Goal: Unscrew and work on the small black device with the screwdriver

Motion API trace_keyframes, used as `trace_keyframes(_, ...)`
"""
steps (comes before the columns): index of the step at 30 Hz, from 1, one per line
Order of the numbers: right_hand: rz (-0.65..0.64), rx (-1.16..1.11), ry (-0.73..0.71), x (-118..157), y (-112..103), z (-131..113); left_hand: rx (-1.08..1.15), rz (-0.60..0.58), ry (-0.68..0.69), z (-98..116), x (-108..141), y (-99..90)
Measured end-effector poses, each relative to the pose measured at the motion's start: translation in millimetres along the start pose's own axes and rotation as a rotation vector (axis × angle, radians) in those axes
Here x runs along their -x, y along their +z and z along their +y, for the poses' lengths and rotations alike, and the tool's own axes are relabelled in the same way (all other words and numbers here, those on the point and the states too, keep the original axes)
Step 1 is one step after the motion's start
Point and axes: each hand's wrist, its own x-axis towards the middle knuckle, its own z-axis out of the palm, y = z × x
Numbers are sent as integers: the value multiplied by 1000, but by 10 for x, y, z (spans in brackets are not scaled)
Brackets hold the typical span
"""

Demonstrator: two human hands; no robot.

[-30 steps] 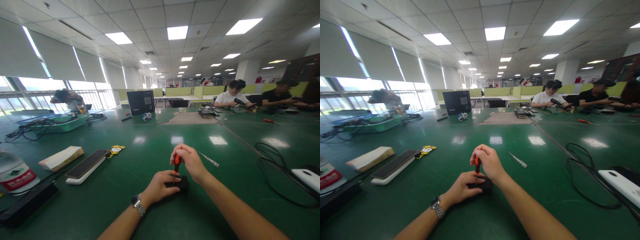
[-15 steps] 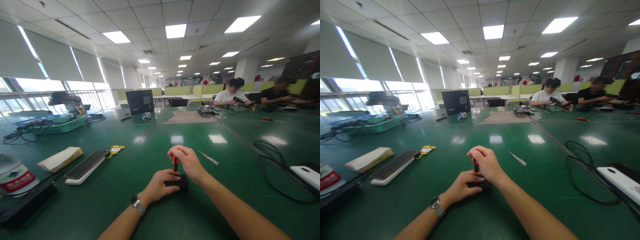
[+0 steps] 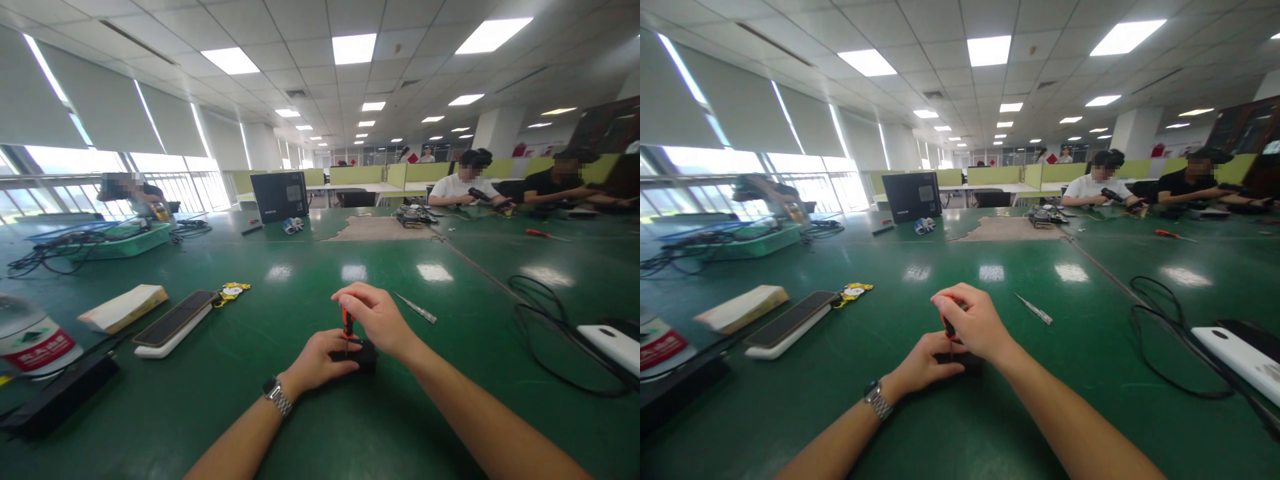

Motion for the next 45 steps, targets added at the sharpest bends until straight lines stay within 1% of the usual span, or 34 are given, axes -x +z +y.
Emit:
trace_keyframes(8,-108,70,-19,29,6,-89,7,-5,-2,5,5,-9)
trace_keyframes(10,-96,106,-31,25,-7,-103,6,-5,1,-6,7,-4)
trace_keyframes(14,-19,183,-47,7,-73,-125,6,3,6,-20,6,5)
trace_keyframes(16,-35,193,-40,-1,-106,-125,9,9,10,-15,3,5)
trace_keyframes(18,-66,151,-8,-7,-128,-113,9,13,14,-6,0,3)
trace_keyframes(20,-62,101,12,-11,-136,-94,8,14,17,2,-2,1)
trace_keyframes(22,-51,102,-1,-9,-132,-81,9,13,18,4,-1,1)
trace_keyframes(27,-114,272,-53,30,-95,-74,17,9,-2,14,-5,-3)
trace_keyframes(32,-171,405,-95,65,-87,-47,28,11,19,56,-21,-22)
trace_keyframes(34,-158,462,-95,61,-107,-50,24,4,24,54,-22,-22)
trace_keyframes(38,-64,656,-74,41,-164,-85,19,-7,3,15,-12,-7)
trace_keyframes(40,-44,732,-62,36,-181,-105,20,-7,-5,0,-6,0)
trace_keyframes(45,-117,775,-56,37,-177,-143,-2,0,-16,17,-8,-8)
